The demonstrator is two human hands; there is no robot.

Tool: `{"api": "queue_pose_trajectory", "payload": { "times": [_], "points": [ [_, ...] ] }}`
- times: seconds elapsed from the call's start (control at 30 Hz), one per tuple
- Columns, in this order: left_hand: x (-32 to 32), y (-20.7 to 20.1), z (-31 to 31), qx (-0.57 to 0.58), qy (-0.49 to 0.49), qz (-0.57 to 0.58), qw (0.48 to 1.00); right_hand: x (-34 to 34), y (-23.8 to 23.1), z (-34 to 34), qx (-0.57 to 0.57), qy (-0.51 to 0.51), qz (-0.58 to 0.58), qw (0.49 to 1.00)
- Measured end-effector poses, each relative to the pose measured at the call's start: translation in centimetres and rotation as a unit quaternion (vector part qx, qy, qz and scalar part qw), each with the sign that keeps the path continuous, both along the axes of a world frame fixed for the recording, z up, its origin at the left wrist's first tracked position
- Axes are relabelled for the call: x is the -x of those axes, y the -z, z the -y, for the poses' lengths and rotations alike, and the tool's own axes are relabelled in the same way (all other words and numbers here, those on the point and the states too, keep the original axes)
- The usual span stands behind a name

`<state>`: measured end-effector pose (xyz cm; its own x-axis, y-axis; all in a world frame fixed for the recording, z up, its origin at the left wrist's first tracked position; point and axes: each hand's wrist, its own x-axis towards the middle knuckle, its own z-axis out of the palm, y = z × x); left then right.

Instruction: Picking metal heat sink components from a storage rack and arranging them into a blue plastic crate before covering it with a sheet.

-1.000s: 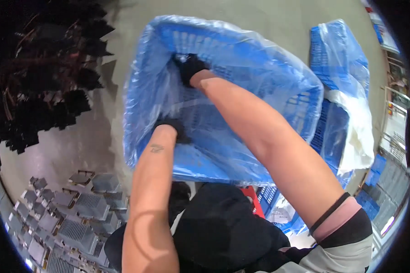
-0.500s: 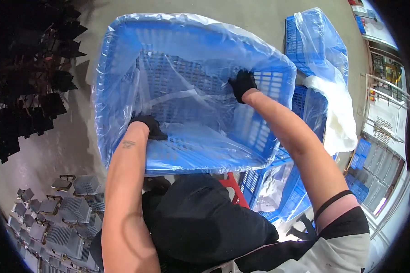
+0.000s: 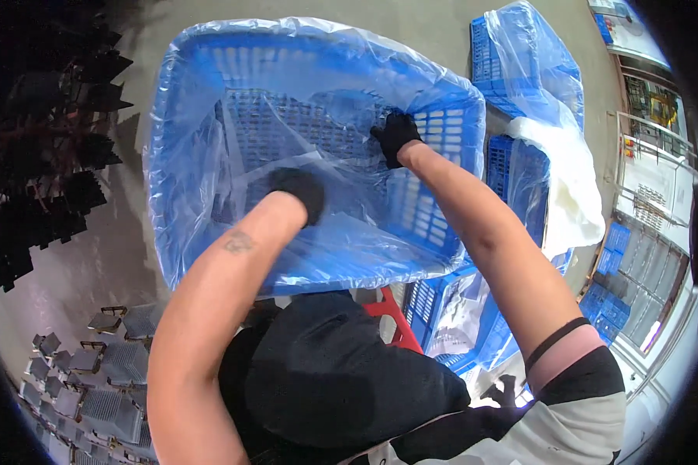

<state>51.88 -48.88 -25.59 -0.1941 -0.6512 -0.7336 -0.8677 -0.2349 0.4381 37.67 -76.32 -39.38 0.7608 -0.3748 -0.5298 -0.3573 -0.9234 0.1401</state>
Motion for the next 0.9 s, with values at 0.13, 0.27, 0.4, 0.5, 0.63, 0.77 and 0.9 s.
{"api": "queue_pose_trajectory", "payload": {
  "times": [0.13, 0.27, 0.4, 0.5, 0.63, 0.77, 0.9],
  "points": [
    [8.7, 3.9, 6.2, 0.18, 0.003, -0.26, 0.949, 0.4, -1.1, 0.3, 0.046, -0.023, -0.008, 0.999],
    [15.5, 15.5, -3.3, 0.228, 0.01, -0.348, 0.909, -3.3, -2.7, -6.2, 0.023, -0.1, 0.017, 0.995],
    [15.4, 14.4, -0.9, 0.224, 0.105, -0.346, 0.905, -0.2, 0.5, -2.2, 0.037, -0.013, 0.04, 0.998],
    [12.6, 8.7, 2.3, 0.205, 0.168, -0.298, 0.917, 2.0, 1.8, 1.2, 0.064, 0.007, 0.046, 0.997],
    [11.3, 5.2, 3.0, 0.168, 0.138, -0.274, 0.937, 0.8, 1.4, -0.3, 0.116, 0.054, 0.143, 0.981],
    [8.1, 3.4, -0.1, 0.139, 0.03, -0.307, 0.941, -3.9, -7.1, -10.4, 0.076, -0.004, -0.036, 0.996],
    [1.3, -2.6, -1.3, 0.242, 0.112, -0.315, 0.911, -3.7, -15.2, -15.3, -0.024, -0.146, -0.296, 0.944]
  ]
}}
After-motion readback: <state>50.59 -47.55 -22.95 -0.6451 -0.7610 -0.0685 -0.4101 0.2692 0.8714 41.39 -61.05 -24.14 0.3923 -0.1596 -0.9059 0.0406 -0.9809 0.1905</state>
